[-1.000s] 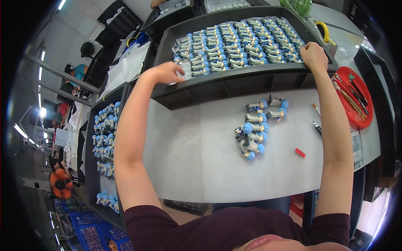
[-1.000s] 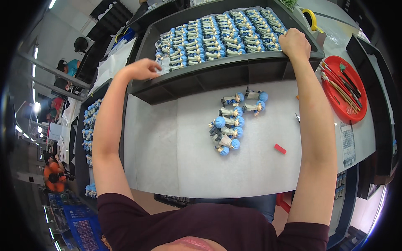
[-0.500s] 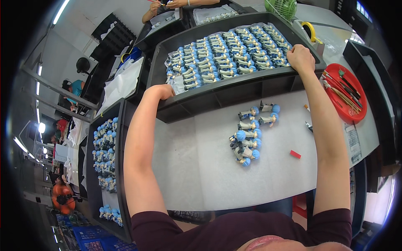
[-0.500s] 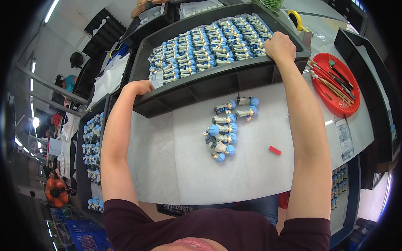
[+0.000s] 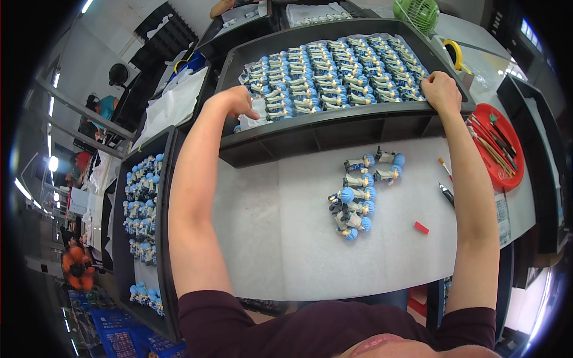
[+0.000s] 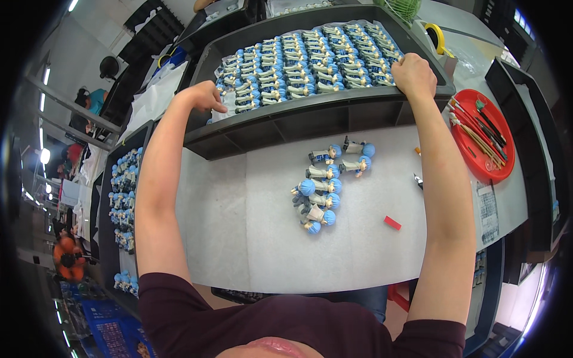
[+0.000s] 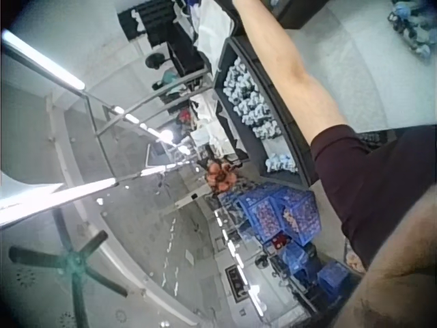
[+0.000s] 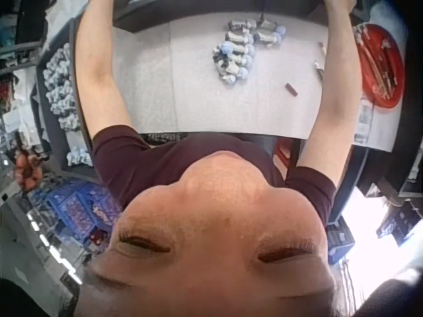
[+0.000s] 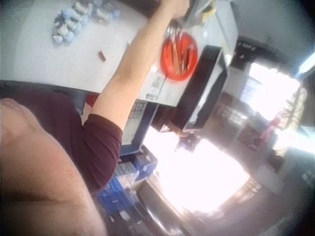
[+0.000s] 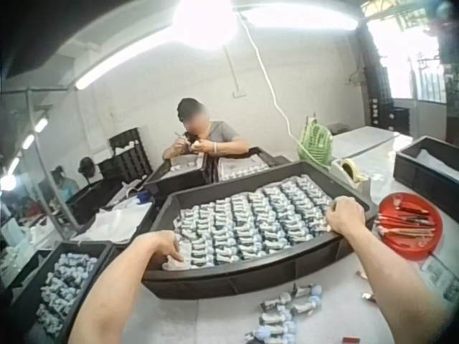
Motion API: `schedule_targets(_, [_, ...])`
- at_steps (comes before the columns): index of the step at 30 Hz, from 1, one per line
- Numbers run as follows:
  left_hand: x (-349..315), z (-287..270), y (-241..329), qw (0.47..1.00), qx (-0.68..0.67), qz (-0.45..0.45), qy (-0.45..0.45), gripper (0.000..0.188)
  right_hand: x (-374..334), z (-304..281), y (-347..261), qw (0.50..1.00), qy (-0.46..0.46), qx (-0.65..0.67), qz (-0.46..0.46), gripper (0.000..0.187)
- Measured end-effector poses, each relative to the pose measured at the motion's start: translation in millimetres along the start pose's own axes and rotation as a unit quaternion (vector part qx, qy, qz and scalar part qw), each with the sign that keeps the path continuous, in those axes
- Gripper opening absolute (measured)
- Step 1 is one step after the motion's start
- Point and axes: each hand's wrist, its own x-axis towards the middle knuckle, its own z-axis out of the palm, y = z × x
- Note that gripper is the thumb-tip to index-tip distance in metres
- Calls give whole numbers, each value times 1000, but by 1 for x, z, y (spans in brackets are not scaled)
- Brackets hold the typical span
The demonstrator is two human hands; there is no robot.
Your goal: The person sits at a low table and assembles small blue and white figurines by hand. They pick up individual figures, attach small parts, and place the completed items into a blue tray. The person also moves a large tray of finished figures to the side to clear workspace.
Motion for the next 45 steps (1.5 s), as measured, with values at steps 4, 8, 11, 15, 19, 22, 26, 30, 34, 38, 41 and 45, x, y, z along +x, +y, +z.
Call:
schedule_targets(4, [10, 8, 3, 984, -79, 39, -152, 32, 2, 1, 3, 1000, 3, -5, -1, 28])
schedule_targets(8, [9, 29, 1, 987, -35, 16, -156, 30, 0, 2, -1, 1000, 2, -2, -1, 27])
schedule_targets(11, [7, 29, 2, 989, -12, 39, -145, 30, 0, 1, 0, 1000, 1, -5, 5, 27])
schedule_targets(15, [-11, 7, -12, 986, -64, 86, -128, 23, -1, 0, 0, 1000, 7, -8, 1, 28])
schedule_targets(19, [-1, -10, -47, 916, -375, 138, -17, 18, 2, 4, 2, 1000, 7, -5, -12, 28])
schedule_targets(22, [28, -14, -52, 916, -341, 139, 160, 30, 2, 5, 2, 1000, 12, -4, -17, 28])
schedule_targets(26, [74, -8, -37, 940, -147, 92, 295, 39, 2, 4, 3, 1000, 20, -5, -13, 26])
schedule_targets(30, [106, 8, -46, 964, -38, 122, 234, 61, 0, 6, -1, 1000, 15, -3, -10, 26])
schedule_targets(34, [102, 19, -24, 980, 101, 72, 156, 101, 0, 6, 1, 1000, 16, -12, -15, 27])
schedule_targets(38, [99, 1, -16, 988, 106, 68, 87, 113, 2, 5, 4, 1000, 14, -17, -18, 27])
schedule_targets(41, [101, -4, -10, 985, 146, 41, 81, 114, 3, 7, 2, 1000, 12, -18, -16, 28])
schedule_targets(45, [109, 0, -5, 976, 170, 20, 134, 115, 3, 7, 2, 1000, 9, -25, -12, 28])
